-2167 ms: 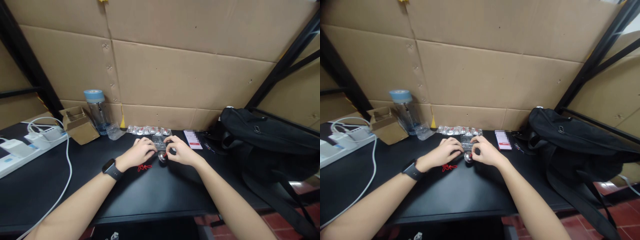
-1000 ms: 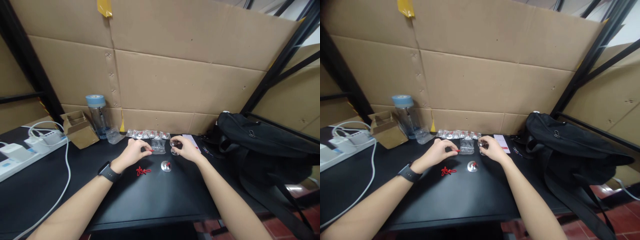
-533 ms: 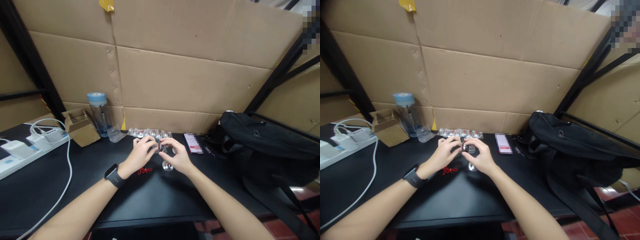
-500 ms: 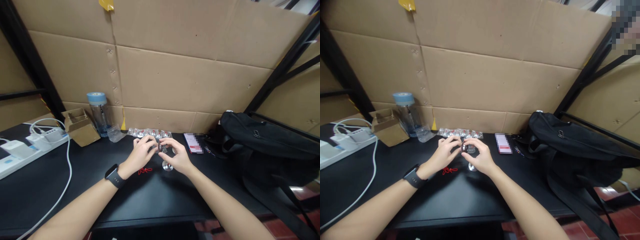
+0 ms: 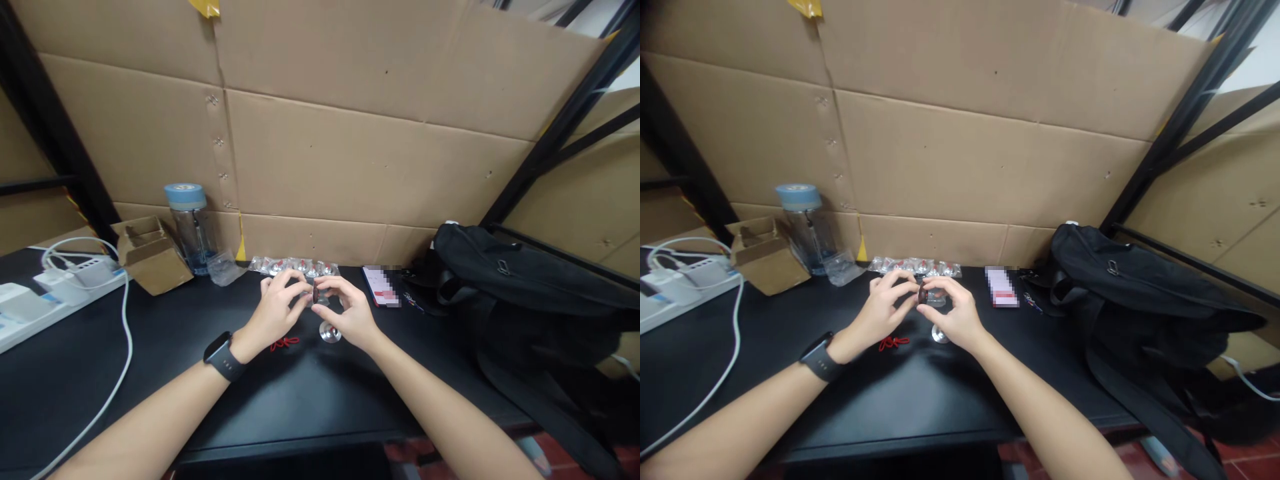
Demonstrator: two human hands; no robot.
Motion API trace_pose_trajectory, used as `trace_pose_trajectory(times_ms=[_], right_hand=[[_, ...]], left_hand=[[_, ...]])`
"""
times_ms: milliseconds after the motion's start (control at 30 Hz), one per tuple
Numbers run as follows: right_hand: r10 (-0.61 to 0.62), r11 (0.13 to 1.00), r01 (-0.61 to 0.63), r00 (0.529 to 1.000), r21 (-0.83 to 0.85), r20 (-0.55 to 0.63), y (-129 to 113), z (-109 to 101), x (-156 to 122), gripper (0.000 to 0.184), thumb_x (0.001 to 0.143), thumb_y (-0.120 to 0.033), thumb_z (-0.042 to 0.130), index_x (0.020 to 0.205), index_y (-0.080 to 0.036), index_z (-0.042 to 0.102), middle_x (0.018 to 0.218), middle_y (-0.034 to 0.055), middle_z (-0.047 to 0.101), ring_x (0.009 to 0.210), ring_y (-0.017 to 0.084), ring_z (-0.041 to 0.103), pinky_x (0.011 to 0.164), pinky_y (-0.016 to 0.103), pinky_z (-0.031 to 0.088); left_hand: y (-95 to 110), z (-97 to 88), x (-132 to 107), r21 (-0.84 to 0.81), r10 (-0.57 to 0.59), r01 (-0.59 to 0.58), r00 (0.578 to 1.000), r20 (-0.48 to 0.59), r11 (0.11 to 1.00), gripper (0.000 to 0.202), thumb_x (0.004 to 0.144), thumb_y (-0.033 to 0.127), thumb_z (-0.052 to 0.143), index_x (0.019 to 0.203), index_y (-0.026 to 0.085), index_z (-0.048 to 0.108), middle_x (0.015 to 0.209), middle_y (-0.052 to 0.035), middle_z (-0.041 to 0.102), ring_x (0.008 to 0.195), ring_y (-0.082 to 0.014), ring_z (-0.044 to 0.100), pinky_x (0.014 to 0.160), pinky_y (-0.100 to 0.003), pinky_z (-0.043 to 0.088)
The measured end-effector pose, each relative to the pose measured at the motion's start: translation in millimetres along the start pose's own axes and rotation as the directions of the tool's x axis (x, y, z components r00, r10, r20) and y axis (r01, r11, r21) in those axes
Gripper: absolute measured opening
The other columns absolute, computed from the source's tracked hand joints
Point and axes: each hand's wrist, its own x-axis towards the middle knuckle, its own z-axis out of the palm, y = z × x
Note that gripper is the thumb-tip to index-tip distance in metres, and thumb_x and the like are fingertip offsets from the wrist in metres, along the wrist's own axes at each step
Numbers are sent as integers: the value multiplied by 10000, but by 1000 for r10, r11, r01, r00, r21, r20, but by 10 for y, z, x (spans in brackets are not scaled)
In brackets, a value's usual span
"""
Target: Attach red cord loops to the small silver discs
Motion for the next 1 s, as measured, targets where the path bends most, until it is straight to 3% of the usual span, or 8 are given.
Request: trace_pose_trajectory(times_ms=[267,633,800,1000], right_hand=[[66,997,-66,998,37,-6,44,22,-20,308,828,-309,773,1112,-245,673,1237,90,666,1143,247,641,938,392,540],[213,945,-206,977,254,-3,62,63,-28,287,798,-337,801,1000,-216,637,1188,77,684,1058,207,682,903,344,566],[296,891,-290,954,349,39,50,66,-14,298,784,-369,805,948,-207,616,1176,78,695,1057,212,693,911,357,586],[404,820,-380,914,428,37,59,82,2,301,798,-441,783,887,-199,626,919,28,711,800,162,702,820,337,606]], left_hand=[[26,2,-14,180,107,-89,989,-97,980,130,965,238,556,974,244,686,1150,-77,635,1117,-246,571,865,-411,296],[53,-27,-22,318,221,-186,972,-77,930,145,980,220,537,995,240,680,1163,-87,666,1171,-263,576,884,-434,286],[54,-36,-37,304,225,-191,971,-81,933,178,963,189,539,1027,251,693,1175,-87,671,1160,-270,587,907,-444,289],[20,-58,-55,313,239,-217,970,-34,925,257,954,144,527,1057,302,702,1225,-67,667,1197,-267,578,930,-444,276]])
